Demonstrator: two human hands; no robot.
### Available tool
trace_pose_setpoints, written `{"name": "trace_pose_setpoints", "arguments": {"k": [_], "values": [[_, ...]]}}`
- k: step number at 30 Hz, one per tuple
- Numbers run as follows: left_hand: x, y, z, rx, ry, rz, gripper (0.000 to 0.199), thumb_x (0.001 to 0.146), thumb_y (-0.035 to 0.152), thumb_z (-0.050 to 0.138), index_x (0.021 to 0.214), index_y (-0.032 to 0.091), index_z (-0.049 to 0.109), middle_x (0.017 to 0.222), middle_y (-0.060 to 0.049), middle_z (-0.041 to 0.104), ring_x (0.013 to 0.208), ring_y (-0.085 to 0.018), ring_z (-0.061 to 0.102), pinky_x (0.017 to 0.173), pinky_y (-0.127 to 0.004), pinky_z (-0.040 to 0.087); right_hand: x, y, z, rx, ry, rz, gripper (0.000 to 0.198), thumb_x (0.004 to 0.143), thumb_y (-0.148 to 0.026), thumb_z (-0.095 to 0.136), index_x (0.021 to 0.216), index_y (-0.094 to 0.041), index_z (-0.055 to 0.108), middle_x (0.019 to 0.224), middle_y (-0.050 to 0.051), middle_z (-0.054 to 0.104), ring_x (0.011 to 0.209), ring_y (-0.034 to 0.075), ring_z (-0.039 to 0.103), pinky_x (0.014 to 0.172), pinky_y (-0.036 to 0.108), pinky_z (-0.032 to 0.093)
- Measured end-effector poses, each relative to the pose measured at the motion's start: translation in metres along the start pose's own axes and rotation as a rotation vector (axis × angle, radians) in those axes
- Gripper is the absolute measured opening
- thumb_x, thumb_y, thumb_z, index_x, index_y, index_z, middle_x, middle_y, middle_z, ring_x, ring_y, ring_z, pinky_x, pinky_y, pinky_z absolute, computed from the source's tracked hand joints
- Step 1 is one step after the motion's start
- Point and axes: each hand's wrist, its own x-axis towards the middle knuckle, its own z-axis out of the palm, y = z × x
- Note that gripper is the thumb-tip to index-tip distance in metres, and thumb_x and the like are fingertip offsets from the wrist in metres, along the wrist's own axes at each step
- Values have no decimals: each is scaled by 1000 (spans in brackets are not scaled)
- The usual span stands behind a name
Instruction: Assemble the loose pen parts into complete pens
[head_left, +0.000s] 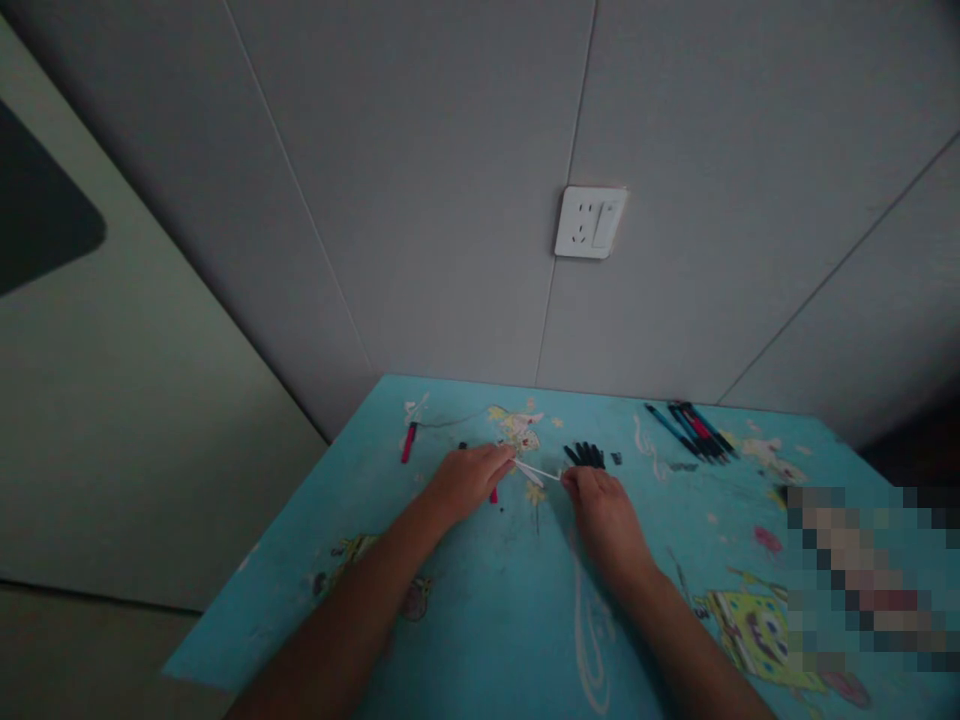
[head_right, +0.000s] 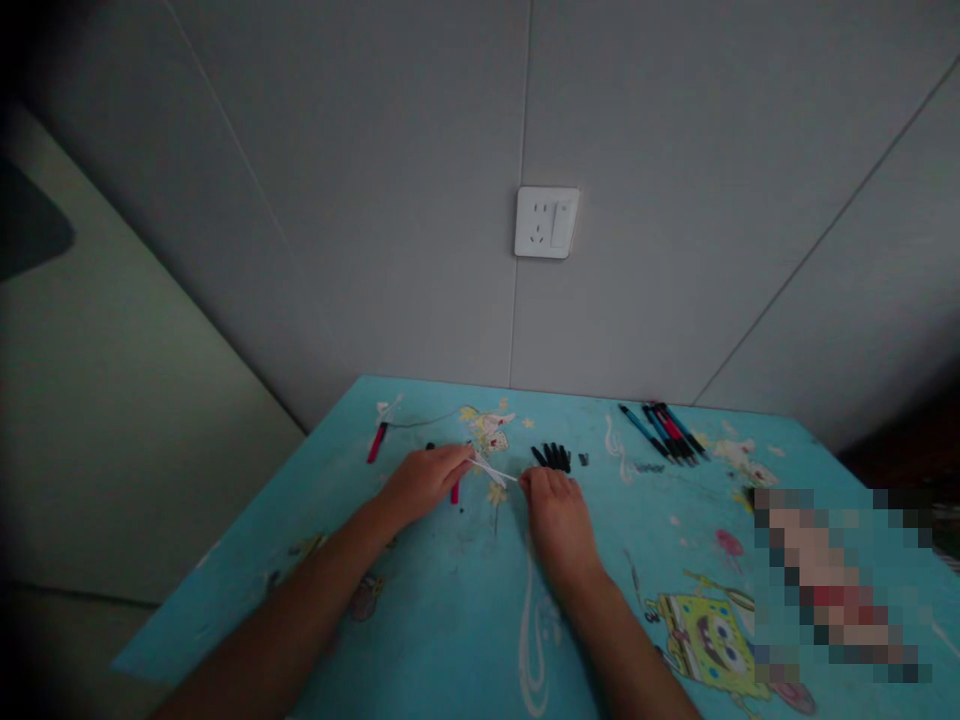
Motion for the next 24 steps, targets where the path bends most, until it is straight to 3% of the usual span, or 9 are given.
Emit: {"name": "trace_pose_setpoints", "arguments": {"k": [7, 11, 15, 24], "values": [[-3, 11, -8, 127, -110, 108, 30, 100, 38, 34, 112, 26, 59, 93, -3, 69, 81, -17, 67, 69, -26, 48, 1, -2, -5, 197, 51, -158, 15, 95, -19, 51, 102, -19, 64, 95, 7, 64, 91, 22, 58, 84, 35, 47], [-5, 26, -5, 126, -102, 148, 31, 99, 42, 38, 111, 21, 58, 93, -6, 69, 84, -20, 67, 70, -28, 50, -1, -8, -5, 293, 18, -227, 21, 95, -19, 52, 109, -22, 66, 96, 7, 64, 92, 21, 58, 84, 34, 48], [-5, 33, 0, 154, -108, 154, 36, 99, 41, 36, 91, 17, 61, 83, -7, 68, 77, -21, 67, 66, -29, 49, -3, -12, -6, 265, 8, -240, 20, 95, -18, 51, 107, -21, 67, 92, 7, 63, 90, 21, 56, 83, 35, 48], [-7, 37, 4, 106, -83, 170, 30, 99, 37, 38, 94, 18, 61, 84, -6, 69, 75, -19, 67, 63, -27, 48, -5, -10, -7, 193, -11, -264, 20, 94, -17, 51, 106, -19, 67, 90, 8, 61, 89, 22, 54, 83, 37, 46]]}}
